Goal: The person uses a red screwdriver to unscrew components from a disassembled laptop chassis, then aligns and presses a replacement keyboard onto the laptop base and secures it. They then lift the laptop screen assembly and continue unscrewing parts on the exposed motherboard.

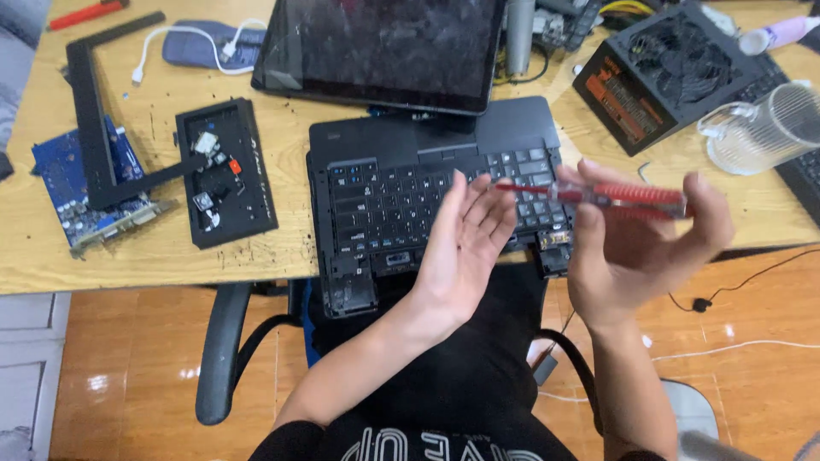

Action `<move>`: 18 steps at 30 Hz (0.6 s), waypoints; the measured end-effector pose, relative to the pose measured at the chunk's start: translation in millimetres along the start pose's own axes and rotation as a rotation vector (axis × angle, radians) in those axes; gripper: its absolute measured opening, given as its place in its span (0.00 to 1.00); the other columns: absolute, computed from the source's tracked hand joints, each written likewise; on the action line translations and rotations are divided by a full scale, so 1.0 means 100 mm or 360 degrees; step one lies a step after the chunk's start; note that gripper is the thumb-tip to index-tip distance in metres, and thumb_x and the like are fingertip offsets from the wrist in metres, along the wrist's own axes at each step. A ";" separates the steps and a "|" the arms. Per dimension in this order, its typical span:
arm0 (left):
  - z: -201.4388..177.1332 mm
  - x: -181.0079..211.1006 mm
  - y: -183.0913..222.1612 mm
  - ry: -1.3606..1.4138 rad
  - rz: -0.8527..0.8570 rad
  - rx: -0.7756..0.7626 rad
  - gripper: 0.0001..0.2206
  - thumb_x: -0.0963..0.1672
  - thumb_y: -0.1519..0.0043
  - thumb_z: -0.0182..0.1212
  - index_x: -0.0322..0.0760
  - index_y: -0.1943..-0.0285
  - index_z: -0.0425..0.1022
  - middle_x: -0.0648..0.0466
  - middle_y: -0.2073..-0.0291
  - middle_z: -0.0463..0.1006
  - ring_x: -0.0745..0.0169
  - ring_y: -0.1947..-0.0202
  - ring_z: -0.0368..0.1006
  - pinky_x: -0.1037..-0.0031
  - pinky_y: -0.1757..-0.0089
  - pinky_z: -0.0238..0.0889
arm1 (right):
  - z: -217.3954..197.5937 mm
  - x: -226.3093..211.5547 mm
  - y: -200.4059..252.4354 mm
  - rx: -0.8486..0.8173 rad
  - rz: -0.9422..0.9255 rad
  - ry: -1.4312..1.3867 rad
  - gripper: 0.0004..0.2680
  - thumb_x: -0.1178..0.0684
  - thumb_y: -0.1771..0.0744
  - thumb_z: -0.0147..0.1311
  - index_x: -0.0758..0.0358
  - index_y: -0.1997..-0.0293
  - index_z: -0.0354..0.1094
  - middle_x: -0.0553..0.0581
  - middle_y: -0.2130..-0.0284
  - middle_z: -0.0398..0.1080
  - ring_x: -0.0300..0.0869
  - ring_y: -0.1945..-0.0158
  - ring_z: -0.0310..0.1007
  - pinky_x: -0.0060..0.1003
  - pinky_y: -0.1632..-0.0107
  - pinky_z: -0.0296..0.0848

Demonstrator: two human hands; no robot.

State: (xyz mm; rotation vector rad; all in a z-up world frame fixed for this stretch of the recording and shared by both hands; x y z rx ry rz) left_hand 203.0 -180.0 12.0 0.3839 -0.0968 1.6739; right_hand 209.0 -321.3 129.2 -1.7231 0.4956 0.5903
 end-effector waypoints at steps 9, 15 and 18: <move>0.35 0.23 -0.07 -0.0064 -0.0053 -0.0155 0.37 0.60 0.29 0.24 0.28 0.25 0.56 0.41 0.30 0.64 0.51 0.29 0.60 0.62 0.32 0.53 | 0.07 0.00 -0.08 -0.0135 0.0091 -0.0247 0.23 0.68 0.24 0.50 0.51 0.25 0.39 0.70 0.49 0.72 0.52 0.49 0.80 0.43 0.47 0.80; 0.14 0.23 -0.18 -0.0007 0.0049 0.0005 0.37 0.59 0.29 0.25 0.25 0.25 0.54 0.40 0.30 0.64 0.52 0.29 0.61 0.64 0.31 0.52 | 0.29 -0.08 -0.05 -0.0288 0.0021 -0.0110 0.25 0.71 0.30 0.54 0.57 0.29 0.42 0.74 0.51 0.68 0.54 0.48 0.78 0.45 0.44 0.82; 0.07 0.22 -0.19 0.0008 0.0082 0.0076 0.37 0.59 0.29 0.25 0.25 0.25 0.54 0.38 0.31 0.65 0.52 0.30 0.62 0.64 0.32 0.52 | 0.37 -0.06 -0.03 -0.0388 -0.0039 -0.0170 0.26 0.73 0.31 0.54 0.56 0.29 0.42 0.74 0.50 0.70 0.53 0.47 0.79 0.43 0.44 0.82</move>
Point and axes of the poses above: each hand's wrist, its own y-axis away from the middle knuckle, its own z-axis out of the palm, x = y × z, the point moved 9 cm from there along -y, towards the middle knuckle
